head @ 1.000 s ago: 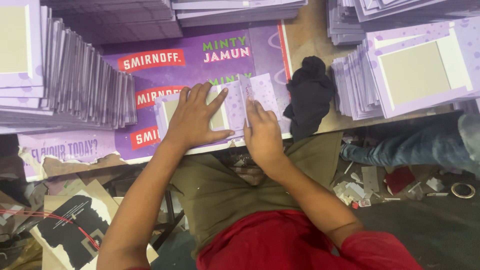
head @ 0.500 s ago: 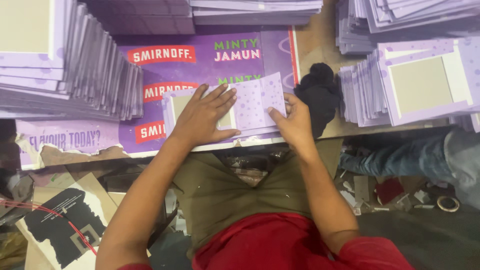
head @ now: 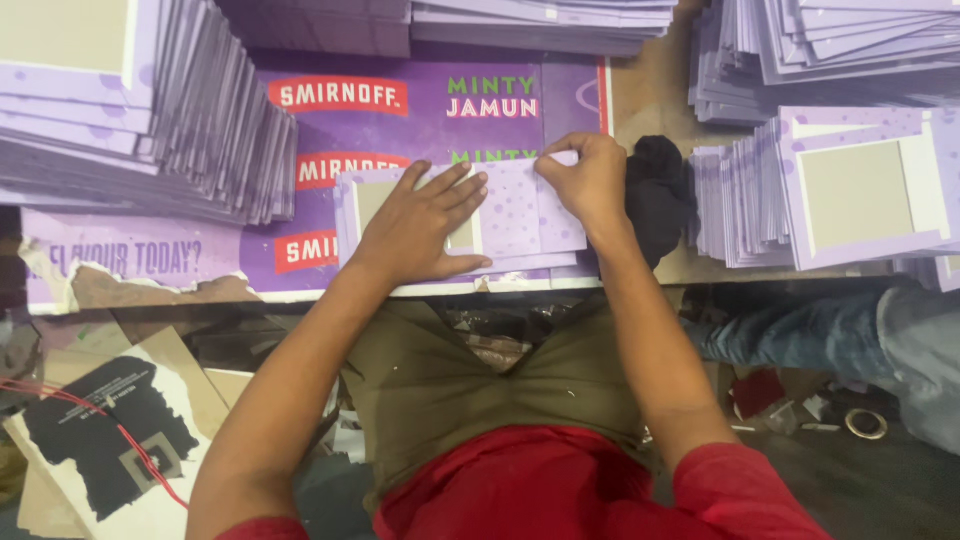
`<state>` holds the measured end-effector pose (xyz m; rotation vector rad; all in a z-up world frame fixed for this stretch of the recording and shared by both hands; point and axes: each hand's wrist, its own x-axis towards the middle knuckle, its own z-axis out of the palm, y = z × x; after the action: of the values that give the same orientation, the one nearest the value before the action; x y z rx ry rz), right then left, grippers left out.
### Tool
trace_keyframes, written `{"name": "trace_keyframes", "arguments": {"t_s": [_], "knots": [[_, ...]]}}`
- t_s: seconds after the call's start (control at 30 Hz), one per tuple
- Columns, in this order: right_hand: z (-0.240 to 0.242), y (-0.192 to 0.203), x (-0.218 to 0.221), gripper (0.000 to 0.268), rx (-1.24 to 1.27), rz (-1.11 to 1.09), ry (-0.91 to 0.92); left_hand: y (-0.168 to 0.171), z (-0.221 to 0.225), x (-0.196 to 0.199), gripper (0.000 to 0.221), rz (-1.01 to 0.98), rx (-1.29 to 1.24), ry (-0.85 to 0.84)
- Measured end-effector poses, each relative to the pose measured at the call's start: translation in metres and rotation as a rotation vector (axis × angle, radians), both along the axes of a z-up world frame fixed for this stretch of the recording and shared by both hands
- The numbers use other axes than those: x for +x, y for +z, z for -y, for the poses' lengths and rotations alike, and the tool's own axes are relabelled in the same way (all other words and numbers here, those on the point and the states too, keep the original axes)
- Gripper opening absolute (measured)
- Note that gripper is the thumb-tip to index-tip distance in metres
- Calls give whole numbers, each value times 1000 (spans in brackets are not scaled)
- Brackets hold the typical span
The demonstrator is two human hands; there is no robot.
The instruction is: The person sits on the floor and repeatedly folds purple paper sheets in half, then wipes the folded edge with a black cloth. The person stacks the finished sheets on the right side of the table.
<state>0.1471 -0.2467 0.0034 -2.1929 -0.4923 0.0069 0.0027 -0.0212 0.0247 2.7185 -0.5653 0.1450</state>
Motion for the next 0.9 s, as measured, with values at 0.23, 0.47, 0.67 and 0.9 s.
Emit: {"name": "trace_keyframes", "arguments": {"t_s": [0.23,0.47,0.67,0.9], "knots": [[-2,5,-4,20,-97,58,-54,-1,0,-1,82,7,-13,18],[25,-10,13,36,182,-290,99,-5,0,-1,82,9,0,10],[8,-20,24,19,0,-307,-54,-1,-3,-1,82,8,-9,13],[-4,2,15,23,-231,-245,-189,-3,-1,1,82,16,17,23]]}}
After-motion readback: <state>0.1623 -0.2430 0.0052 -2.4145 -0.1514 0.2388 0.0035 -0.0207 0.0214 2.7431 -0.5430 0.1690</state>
